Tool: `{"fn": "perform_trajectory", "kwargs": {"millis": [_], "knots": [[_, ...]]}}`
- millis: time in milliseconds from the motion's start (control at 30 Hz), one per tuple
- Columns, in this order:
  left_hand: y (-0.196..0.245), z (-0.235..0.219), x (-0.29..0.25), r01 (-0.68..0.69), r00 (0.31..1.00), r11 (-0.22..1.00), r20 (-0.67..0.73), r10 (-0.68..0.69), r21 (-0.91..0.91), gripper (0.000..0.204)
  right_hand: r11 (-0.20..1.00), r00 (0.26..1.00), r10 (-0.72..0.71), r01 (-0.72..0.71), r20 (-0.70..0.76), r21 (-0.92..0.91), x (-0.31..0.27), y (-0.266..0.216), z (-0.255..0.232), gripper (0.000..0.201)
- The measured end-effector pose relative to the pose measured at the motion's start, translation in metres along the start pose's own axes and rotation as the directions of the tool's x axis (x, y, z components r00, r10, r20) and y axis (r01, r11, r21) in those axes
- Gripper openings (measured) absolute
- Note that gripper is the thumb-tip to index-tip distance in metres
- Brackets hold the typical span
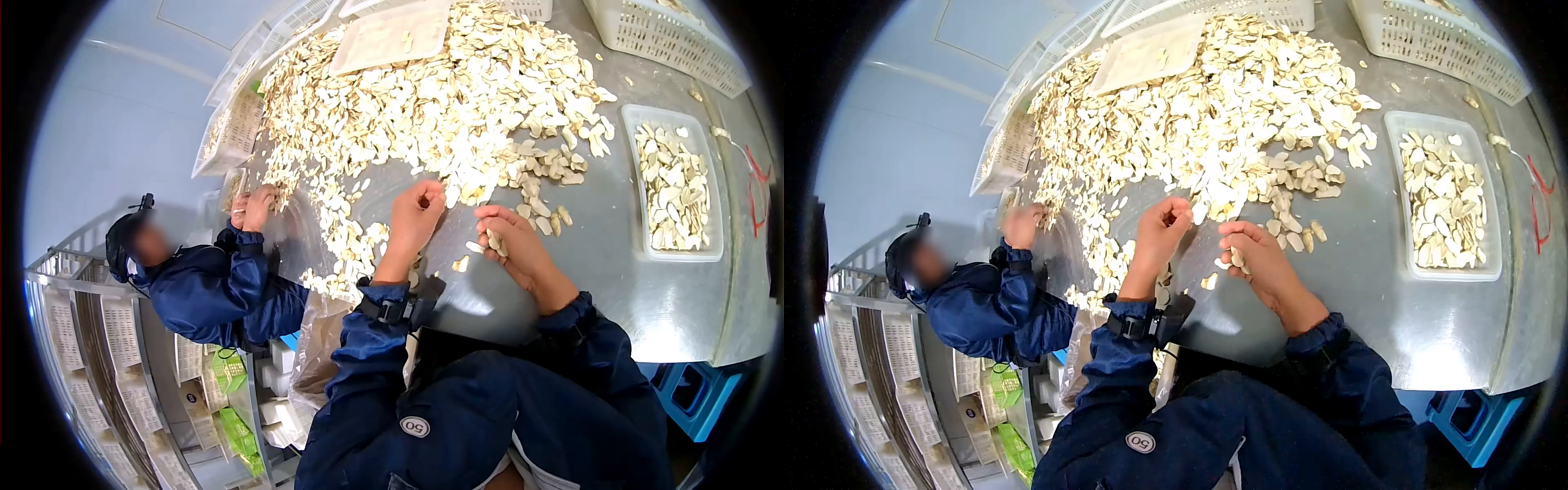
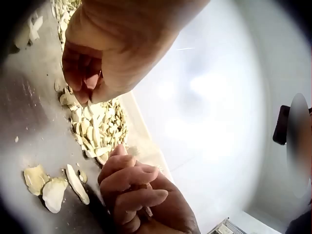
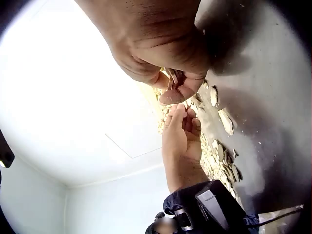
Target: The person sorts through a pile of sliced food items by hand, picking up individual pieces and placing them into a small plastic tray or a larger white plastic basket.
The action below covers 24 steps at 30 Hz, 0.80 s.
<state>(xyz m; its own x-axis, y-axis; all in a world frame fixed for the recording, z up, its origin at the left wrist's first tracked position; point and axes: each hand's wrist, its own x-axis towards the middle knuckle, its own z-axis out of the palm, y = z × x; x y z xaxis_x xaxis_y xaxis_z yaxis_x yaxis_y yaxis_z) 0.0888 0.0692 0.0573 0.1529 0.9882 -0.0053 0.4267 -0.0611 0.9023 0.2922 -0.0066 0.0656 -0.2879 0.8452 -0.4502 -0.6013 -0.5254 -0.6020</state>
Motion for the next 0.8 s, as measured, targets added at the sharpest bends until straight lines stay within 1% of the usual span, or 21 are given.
{"fn": "perform_trajectory", "kwargs": {"millis": [33, 133, 233, 333, 433, 467, 567, 633, 700, 733, 800], "knots": [[-0.002, -0.002, -0.001, 0.011, 1.000, 0.998, 0.011, -0.011, -0.055, 0.014, 1.000, 1.000, -0.003, 0.003, 0.013, 0.007, 0.001, 0.000, -0.001, 0.019], [-0.005, -0.009, -0.003, 0.076, 0.997, 0.992, 0.001, -0.077, -0.099, 0.015, 1.000, 0.998, 0.001, 0.001, 0.056, -0.030, 0.005, 0.004, -0.007, 0.018], [-0.004, -0.014, -0.007, 0.107, 0.994, 0.979, 0.014, -0.107, -0.173, 0.014, 1.000, 1.000, -0.002, 0.003, 0.021, -0.020, 0.002, 0.002, -0.001, 0.017], [0.012, -0.016, -0.016, 0.189, 0.980, 0.959, 0.101, -0.171, -0.209, 0.014, 0.997, 0.999, -0.027, 0.030, 0.038, -0.069, 0.003, 0.005, -0.002, 0.016], [0.020, -0.010, -0.028, 0.181, 0.973, 0.952, 0.186, -0.137, -0.247, 0.016, 0.980, 0.999, -0.047, 0.047, 0.004, -0.194, -0.002, 0.002, 0.007, 0.015], [0.026, -0.005, -0.033, 0.204, 0.969, 0.948, 0.189, -0.159, -0.246, 0.017, 0.978, 0.999, -0.045, 0.047, 0.015, -0.205, -0.003, 0.002, 0.007, 0.017], [0.032, 0.000, -0.041, 0.184, 0.969, 0.932, 0.219, -0.118, -0.312, 0.017, 0.973, 0.999, -0.036, 0.044, 0.040, -0.227, 0.000, 0.007, 0.000, 0.022], [0.035, -0.003, -0.043, 0.172, 0.983, 0.943, 0.113, -0.145, -0.286, 0.017, 0.973, 0.999, -0.025, 0.035, 0.048, -0.230, 0.003, 0.008, -0.003, 0.022], [0.032, -0.012, -0.042, 0.147, 0.989, 0.956, 0.005, -0.151, -0.255, 0.017, 0.992, 1.000, -0.004, 0.005, 0.012, -0.130, 0.000, 0.005, 0.002, 0.017], [0.027, -0.016, -0.041, 0.130, 0.990, 0.951, -0.007, -0.137, -0.281, 0.017, 0.997, 1.000, 0.008, -0.008, -0.004, -0.078, -0.002, 0.003, 0.005, 0.015], [0.021, -0.023, -0.042, 0.137, 0.988, 0.953, -0.034, -0.152, -0.271, 0.018, 0.997, 1.000, 0.013, -0.013, 0.004, -0.076, -0.002, 0.002, 0.006, 0.015]]}}
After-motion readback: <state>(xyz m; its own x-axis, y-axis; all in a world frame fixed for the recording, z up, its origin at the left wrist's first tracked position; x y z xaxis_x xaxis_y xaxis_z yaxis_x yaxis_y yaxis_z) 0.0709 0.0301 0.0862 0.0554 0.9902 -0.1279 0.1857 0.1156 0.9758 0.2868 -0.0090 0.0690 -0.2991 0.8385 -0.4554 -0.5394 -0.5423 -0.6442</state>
